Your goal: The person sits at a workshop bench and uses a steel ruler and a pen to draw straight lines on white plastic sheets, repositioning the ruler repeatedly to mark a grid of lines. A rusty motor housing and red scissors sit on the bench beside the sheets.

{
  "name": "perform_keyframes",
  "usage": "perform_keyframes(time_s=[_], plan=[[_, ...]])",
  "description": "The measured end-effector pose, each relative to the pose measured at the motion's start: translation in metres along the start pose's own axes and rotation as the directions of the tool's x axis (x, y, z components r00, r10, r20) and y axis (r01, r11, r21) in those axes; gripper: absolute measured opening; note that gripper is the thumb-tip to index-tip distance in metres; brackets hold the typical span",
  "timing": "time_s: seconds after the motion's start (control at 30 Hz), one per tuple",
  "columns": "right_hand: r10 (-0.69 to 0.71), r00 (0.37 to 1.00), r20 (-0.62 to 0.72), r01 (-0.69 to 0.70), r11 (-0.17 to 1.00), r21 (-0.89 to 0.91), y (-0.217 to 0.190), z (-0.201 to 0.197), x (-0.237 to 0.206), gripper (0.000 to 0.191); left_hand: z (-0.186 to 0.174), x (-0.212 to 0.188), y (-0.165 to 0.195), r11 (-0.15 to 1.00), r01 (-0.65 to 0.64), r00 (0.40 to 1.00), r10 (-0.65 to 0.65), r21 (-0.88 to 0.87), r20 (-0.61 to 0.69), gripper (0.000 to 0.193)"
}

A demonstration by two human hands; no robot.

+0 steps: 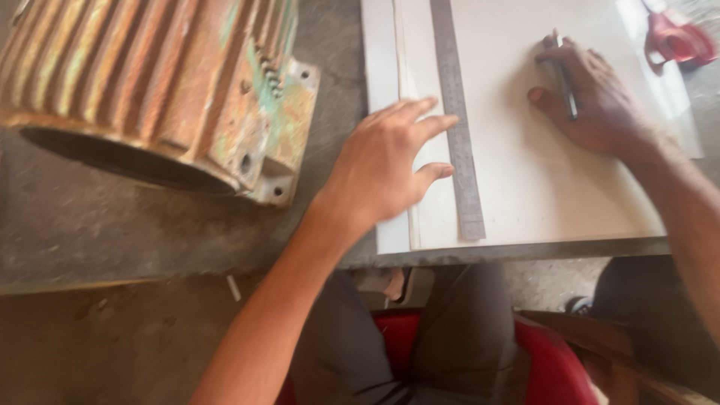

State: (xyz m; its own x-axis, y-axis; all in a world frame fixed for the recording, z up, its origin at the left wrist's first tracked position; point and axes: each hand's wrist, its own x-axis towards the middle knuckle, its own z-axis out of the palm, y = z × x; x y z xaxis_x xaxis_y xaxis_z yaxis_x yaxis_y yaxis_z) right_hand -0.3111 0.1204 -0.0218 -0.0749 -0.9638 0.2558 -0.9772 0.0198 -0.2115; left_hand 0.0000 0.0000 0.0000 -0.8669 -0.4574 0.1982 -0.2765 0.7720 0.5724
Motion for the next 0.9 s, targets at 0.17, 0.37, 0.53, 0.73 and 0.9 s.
perform_keyframes(time_s=[0.17, 0.37, 0.53, 0.73, 0.9], plan=[[0.084, 0.996, 0.021, -0.085, 0.994, 0.063, 0.02, -0.006, -0.005, 0.049, 0.003, 0.056, 0.021, 0.983, 0.116, 0.948, -0.153, 0.144, 0.278, 0.078], [0.068, 0.997, 0.021, -0.069, 0.997, 0.045, 0.037, -0.004, -0.011, 0.045, 0.011, 0.063, 0.01, 0.956, 0.135, 0.901, -0.228, 0.259, 0.37, 0.082], [0.118, 0.988, 0.095, -0.118, 0.993, -0.008, 0.035, -0.006, -0.011, 0.046, 0.003, 0.051, -0.012, 0.964, 0.139, 0.929, -0.205, 0.225, 0.307, 0.083], [0.179, 0.98, 0.084, -0.17, 0.98, -0.104, 0.037, 0.002, -0.011, 0.058, 0.012, 0.041, -0.032, 0.985, 0.096, 0.974, -0.123, 0.143, 0.193, 0.083], [0.197, 0.977, 0.084, -0.192, 0.98, -0.059, 0.029, 0.004, -0.004, 0.048, 0.012, 0.041, -0.038, 0.99, 0.069, 0.984, -0.087, 0.123, 0.153, 0.083]])
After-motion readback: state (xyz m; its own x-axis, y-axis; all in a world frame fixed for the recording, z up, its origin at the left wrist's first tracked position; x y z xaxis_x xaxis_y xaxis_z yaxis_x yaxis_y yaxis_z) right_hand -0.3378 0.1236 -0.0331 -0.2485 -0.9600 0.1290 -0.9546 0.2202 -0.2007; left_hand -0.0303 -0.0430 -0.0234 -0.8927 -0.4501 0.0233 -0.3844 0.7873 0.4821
